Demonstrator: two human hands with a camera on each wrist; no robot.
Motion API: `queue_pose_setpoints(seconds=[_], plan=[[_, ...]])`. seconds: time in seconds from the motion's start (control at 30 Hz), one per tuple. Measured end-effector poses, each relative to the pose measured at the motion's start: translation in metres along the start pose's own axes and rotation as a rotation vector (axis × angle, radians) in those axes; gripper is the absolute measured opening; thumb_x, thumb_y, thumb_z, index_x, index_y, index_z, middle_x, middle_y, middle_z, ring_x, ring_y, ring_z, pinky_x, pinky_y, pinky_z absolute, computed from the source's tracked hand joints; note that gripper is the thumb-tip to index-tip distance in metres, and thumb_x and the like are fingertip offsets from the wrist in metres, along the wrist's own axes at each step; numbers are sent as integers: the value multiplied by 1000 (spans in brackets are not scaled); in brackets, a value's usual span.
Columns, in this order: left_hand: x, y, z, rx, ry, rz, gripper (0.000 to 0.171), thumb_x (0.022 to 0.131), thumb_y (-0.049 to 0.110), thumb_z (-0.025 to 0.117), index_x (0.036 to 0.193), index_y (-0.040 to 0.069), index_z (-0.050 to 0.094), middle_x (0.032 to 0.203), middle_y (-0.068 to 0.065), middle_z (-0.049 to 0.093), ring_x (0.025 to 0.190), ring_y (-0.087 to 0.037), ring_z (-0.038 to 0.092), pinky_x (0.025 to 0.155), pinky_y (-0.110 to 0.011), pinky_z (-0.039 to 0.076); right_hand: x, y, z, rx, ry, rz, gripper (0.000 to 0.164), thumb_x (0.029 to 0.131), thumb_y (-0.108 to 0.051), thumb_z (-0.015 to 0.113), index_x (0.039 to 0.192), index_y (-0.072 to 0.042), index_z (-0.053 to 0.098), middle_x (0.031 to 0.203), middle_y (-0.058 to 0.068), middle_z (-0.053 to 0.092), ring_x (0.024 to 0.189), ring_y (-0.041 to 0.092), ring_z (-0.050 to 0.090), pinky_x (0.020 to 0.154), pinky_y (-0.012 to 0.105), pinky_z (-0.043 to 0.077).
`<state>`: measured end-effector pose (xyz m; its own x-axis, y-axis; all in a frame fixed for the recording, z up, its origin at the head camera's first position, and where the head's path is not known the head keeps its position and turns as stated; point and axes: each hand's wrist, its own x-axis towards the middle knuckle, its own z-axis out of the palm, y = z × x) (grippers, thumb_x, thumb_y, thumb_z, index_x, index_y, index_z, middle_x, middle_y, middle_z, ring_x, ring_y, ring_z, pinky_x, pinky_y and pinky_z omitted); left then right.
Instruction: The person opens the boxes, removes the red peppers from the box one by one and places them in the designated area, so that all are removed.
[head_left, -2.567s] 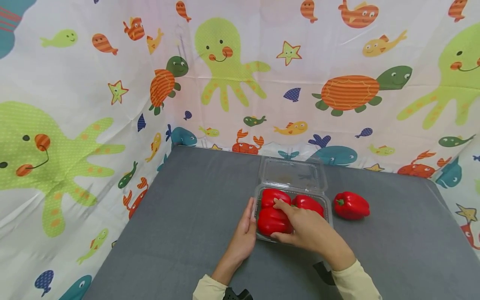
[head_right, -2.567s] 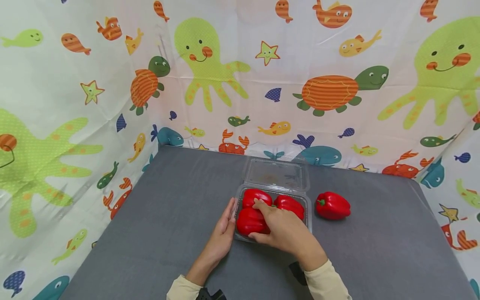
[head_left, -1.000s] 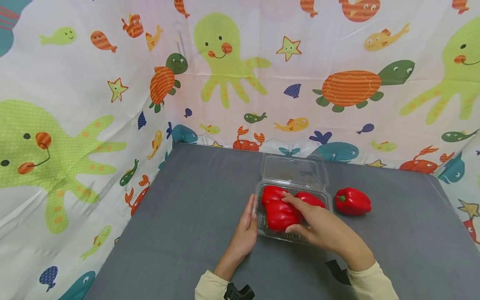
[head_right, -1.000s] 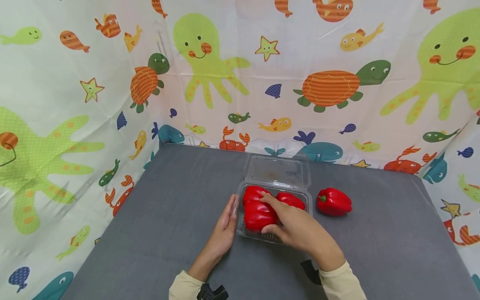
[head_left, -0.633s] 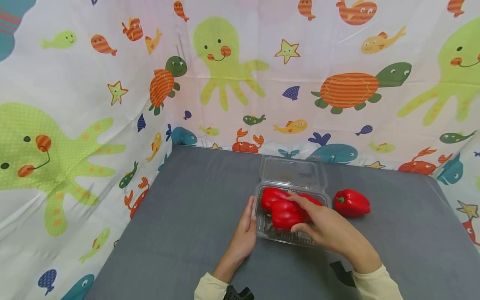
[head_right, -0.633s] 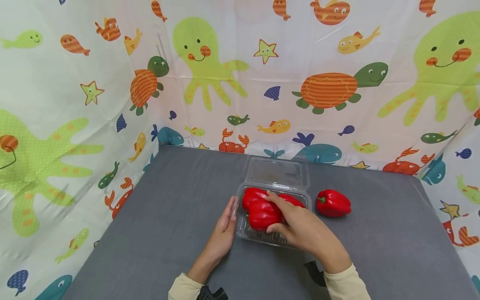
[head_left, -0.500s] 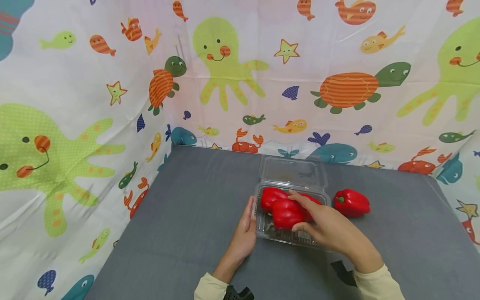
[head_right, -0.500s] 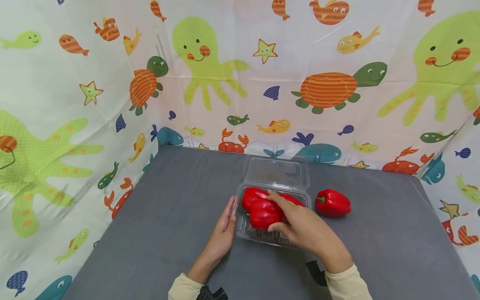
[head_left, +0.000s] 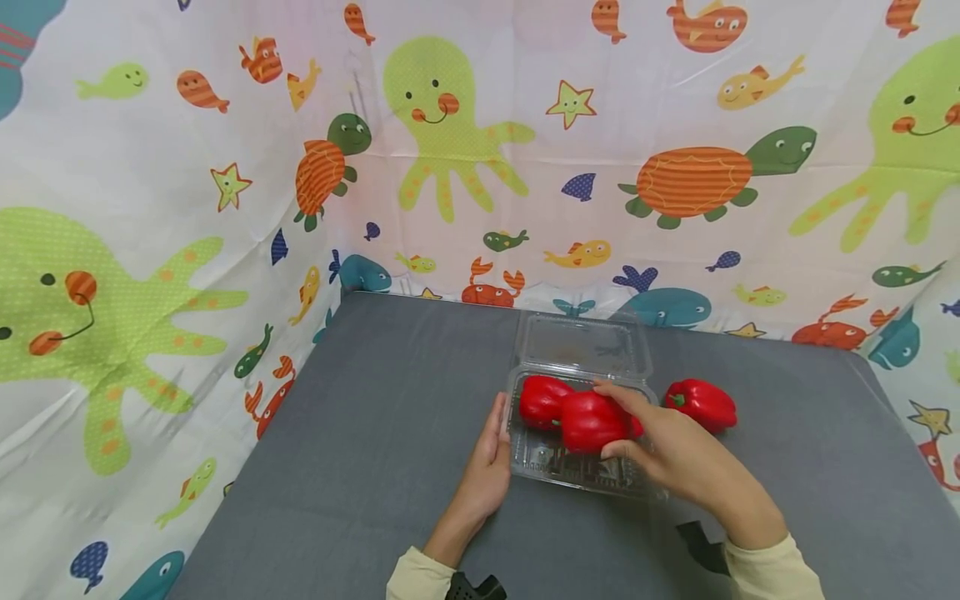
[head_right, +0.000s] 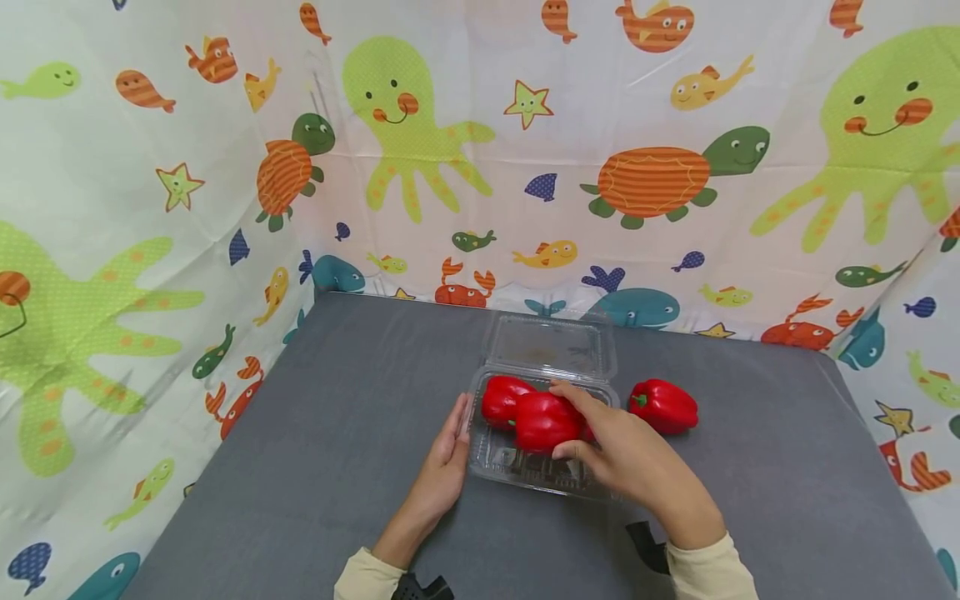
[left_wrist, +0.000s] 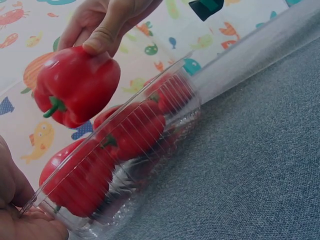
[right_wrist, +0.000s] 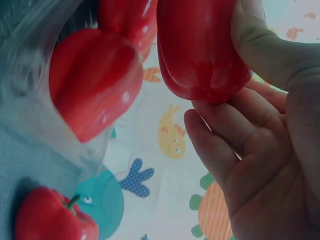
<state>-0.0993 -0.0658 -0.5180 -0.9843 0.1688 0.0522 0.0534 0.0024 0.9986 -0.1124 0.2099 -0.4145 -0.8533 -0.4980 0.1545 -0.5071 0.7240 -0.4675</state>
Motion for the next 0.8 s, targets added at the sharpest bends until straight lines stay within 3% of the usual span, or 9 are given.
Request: queue_pose_setpoints(seconds=[0.23, 0.43, 0.8], plan=[[0, 0, -1, 15, 10, -17, 64, 113, 2, 37, 171, 12, 13, 178, -8, 13, 163, -22, 8, 131, -49, 8, -5, 10, -7, -24, 29, 1, 88, 86, -44, 87, 160, -19, 45, 134, 6, 72, 99, 20, 77, 83, 45, 65], [-1, -1, -1, 13, 5, -18, 63, 113, 3, 37, 171, 11, 12, 178, -7, 13, 163, -21, 8, 131, -48, 8, -11, 17, -13, -18, 51, 4, 88, 87, -41, 87, 161, -23, 43, 154, 9, 58, 112, 29, 74, 83, 48, 65], [1, -1, -1, 22, -1, -16, 63, 113, 4, 37, 171, 9, 12, 178, -6, 12, 163, -21, 7, 131, -49, 8, -20, 27, -22, -43, 85, 25, 86, 87, -33, 88, 160, -23, 44, 155, 10, 57, 118, 35, 70, 85, 52, 64]])
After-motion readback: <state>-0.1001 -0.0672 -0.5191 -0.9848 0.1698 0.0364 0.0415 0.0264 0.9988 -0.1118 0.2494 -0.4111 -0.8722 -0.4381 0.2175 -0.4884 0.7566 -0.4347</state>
